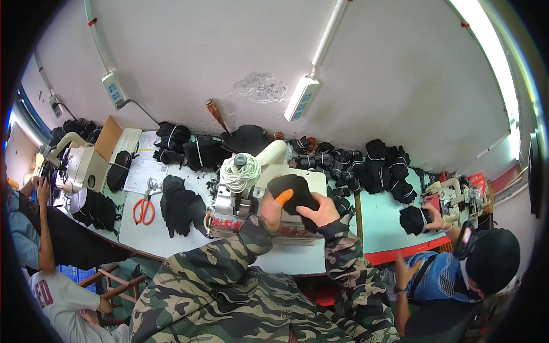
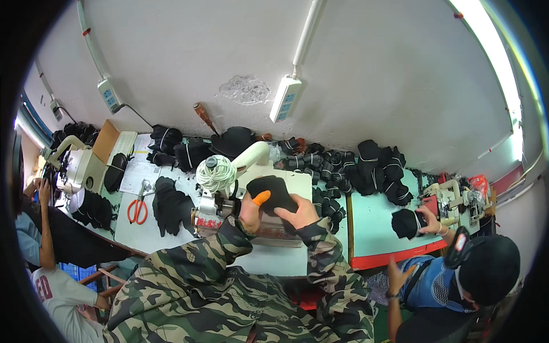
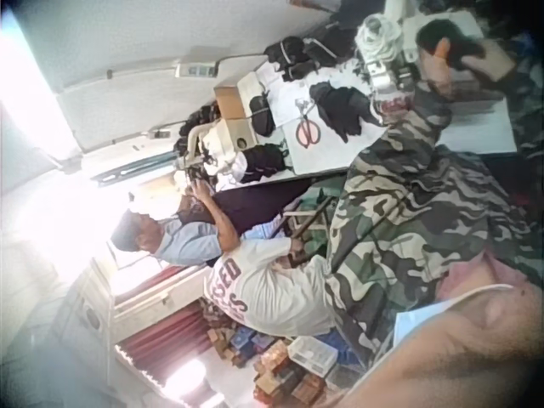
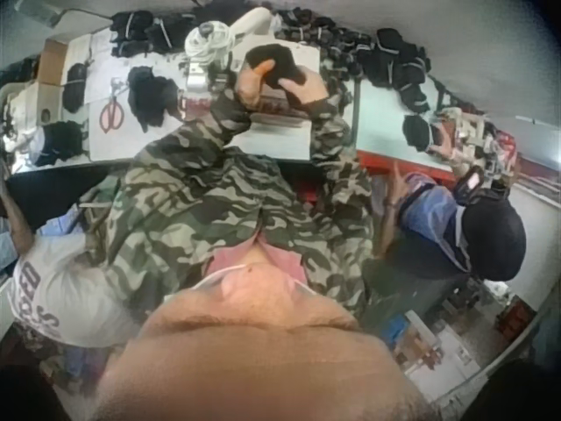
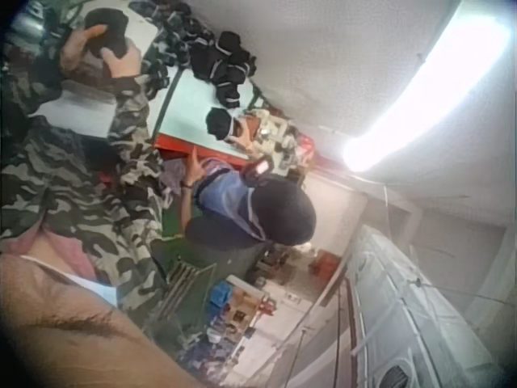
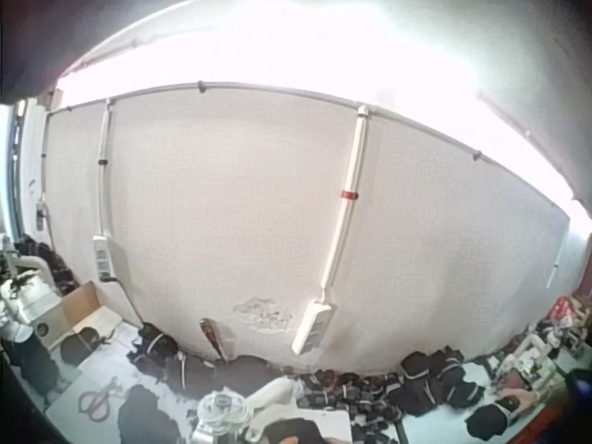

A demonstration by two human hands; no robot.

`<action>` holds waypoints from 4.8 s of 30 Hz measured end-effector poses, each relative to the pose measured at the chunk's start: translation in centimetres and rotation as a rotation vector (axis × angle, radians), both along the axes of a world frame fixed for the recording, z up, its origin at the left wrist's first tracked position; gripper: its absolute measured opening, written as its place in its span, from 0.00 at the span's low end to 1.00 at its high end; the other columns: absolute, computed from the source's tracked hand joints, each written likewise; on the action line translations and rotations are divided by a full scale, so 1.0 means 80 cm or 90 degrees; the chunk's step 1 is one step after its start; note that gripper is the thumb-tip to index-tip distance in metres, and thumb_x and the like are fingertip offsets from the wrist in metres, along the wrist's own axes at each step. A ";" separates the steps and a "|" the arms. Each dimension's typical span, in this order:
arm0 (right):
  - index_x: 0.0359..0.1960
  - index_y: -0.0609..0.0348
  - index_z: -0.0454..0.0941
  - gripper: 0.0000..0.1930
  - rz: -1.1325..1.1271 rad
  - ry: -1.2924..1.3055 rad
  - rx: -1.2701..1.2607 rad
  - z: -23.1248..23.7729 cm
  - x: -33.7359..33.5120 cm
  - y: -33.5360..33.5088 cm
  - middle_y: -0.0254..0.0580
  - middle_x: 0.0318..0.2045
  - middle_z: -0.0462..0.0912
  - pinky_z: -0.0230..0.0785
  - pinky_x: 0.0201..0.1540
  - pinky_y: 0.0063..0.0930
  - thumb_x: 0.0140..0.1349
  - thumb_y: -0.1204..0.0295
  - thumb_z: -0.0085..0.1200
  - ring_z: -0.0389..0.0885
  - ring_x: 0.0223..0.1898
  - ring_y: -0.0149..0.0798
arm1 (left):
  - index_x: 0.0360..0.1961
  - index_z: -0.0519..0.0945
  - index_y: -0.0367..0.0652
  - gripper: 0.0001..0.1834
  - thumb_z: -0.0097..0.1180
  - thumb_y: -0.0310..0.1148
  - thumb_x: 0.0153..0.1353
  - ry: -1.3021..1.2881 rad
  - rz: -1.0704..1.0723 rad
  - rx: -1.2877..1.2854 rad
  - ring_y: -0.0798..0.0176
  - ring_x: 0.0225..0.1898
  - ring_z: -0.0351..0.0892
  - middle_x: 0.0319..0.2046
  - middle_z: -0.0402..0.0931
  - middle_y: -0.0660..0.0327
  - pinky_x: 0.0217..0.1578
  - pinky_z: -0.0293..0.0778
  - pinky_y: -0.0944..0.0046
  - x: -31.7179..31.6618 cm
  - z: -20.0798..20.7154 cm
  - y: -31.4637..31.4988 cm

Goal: Trim the edges of black fabric shoe components using a trimming machine.

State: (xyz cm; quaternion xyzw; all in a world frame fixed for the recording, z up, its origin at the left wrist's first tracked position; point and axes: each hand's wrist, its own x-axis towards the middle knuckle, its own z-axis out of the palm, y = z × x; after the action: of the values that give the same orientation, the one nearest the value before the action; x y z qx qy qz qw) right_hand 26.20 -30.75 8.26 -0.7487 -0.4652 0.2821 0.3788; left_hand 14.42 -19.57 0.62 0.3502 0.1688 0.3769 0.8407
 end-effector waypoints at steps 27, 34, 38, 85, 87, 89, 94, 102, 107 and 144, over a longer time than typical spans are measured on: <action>0.45 0.74 0.76 0.32 -0.495 0.206 -0.130 -0.300 0.080 -0.265 0.57 0.42 0.80 0.66 0.49 0.36 0.56 0.50 0.57 0.79 0.43 0.49 | 0.55 0.69 0.41 0.24 0.60 0.33 0.58 0.669 0.123 0.433 0.63 0.23 0.79 0.26 0.80 0.56 0.26 0.74 0.64 -0.249 0.024 0.005; 0.51 0.72 0.70 0.26 -0.576 -0.278 -0.195 -0.322 0.053 -0.277 0.53 0.44 0.79 0.66 0.52 0.33 0.59 0.61 0.57 0.76 0.49 0.44 | 0.63 0.56 0.35 0.54 0.64 0.61 0.44 1.229 0.117 0.579 0.43 0.60 0.61 0.59 0.59 0.41 0.58 0.59 0.49 -0.315 -0.077 0.132; 0.51 0.67 0.71 0.20 -0.526 0.111 0.097 -0.239 -0.025 -0.250 0.44 0.39 0.80 0.69 0.48 0.28 0.61 0.66 0.55 0.78 0.43 0.37 | 0.67 0.46 0.37 0.63 0.65 0.63 0.39 1.310 0.084 0.517 0.39 0.65 0.49 0.65 0.49 0.41 0.62 0.50 0.42 -0.304 -0.068 0.161; 0.35 0.65 0.79 0.25 0.025 -0.010 -0.125 -0.181 -0.383 0.297 0.51 0.29 0.83 0.74 0.39 0.35 0.36 0.61 0.67 0.82 0.32 0.49 | 0.57 0.69 0.50 0.22 0.44 0.47 0.65 0.342 0.024 -0.288 0.69 0.38 0.71 0.42 0.74 0.60 0.39 0.67 0.62 -0.421 -0.138 0.232; 0.47 0.64 0.71 0.32 0.082 -0.178 -0.094 -0.158 -0.400 0.267 0.52 0.35 0.80 0.72 0.40 0.42 0.37 0.63 0.66 0.79 0.36 0.55 | 0.61 0.67 0.48 0.24 0.45 0.44 0.65 0.387 0.171 -0.220 0.69 0.39 0.73 0.42 0.75 0.57 0.39 0.70 0.64 -0.425 -0.130 0.232; 0.53 0.63 0.66 0.38 0.144 -0.277 -0.056 -0.153 -0.412 0.233 0.52 0.42 0.77 0.69 0.43 0.43 0.37 0.65 0.68 0.76 0.42 0.54 | 0.59 0.68 0.47 0.23 0.46 0.42 0.65 0.382 0.190 -0.030 0.69 0.40 0.73 0.43 0.75 0.57 0.38 0.70 0.65 -0.429 -0.168 0.231; 0.56 0.62 0.64 0.42 0.253 -0.331 -0.081 -0.184 -0.404 0.211 0.50 0.43 0.75 0.67 0.47 0.42 0.35 0.69 0.69 0.73 0.46 0.53 | 0.45 0.78 0.37 0.16 0.51 0.38 0.62 0.428 -0.028 0.091 0.68 0.34 0.74 0.32 0.79 0.59 0.37 0.70 0.66 -0.431 -0.158 0.204; 0.49 0.55 0.70 0.34 0.140 -0.288 -0.008 -0.210 -0.409 0.184 0.46 0.41 0.77 0.70 0.44 0.41 0.33 0.69 0.68 0.75 0.44 0.51 | 0.41 0.79 0.37 0.12 0.52 0.34 0.62 0.454 0.020 0.197 0.70 0.36 0.76 0.33 0.80 0.60 0.40 0.71 0.68 -0.428 -0.140 0.168; 0.49 0.61 0.73 0.32 0.110 -0.024 -0.120 -0.138 -0.389 0.152 0.49 0.39 0.81 0.71 0.46 0.39 0.39 0.64 0.68 0.79 0.43 0.48 | 0.48 0.75 0.37 0.18 0.55 0.36 0.60 0.365 -0.008 0.141 0.59 0.37 0.80 0.41 0.79 0.51 0.40 0.73 0.63 -0.432 -0.124 0.181; 0.55 0.60 0.66 0.40 -0.076 -0.435 0.063 -0.059 -0.023 -0.042 0.49 0.45 0.76 0.64 0.53 0.40 0.36 0.62 0.69 0.74 0.47 0.49 | 0.46 0.75 0.35 0.15 0.56 0.28 0.58 0.390 0.001 0.405 0.58 0.43 0.78 0.39 0.78 0.50 0.46 0.71 0.63 0.001 0.024 0.008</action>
State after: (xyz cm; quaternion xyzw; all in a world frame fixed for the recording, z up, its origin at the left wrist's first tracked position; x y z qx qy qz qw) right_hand 24.37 -34.08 3.51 -0.8062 -0.5339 -0.0307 0.2528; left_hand 14.48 -18.95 2.50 0.6870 0.2857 0.2894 0.6022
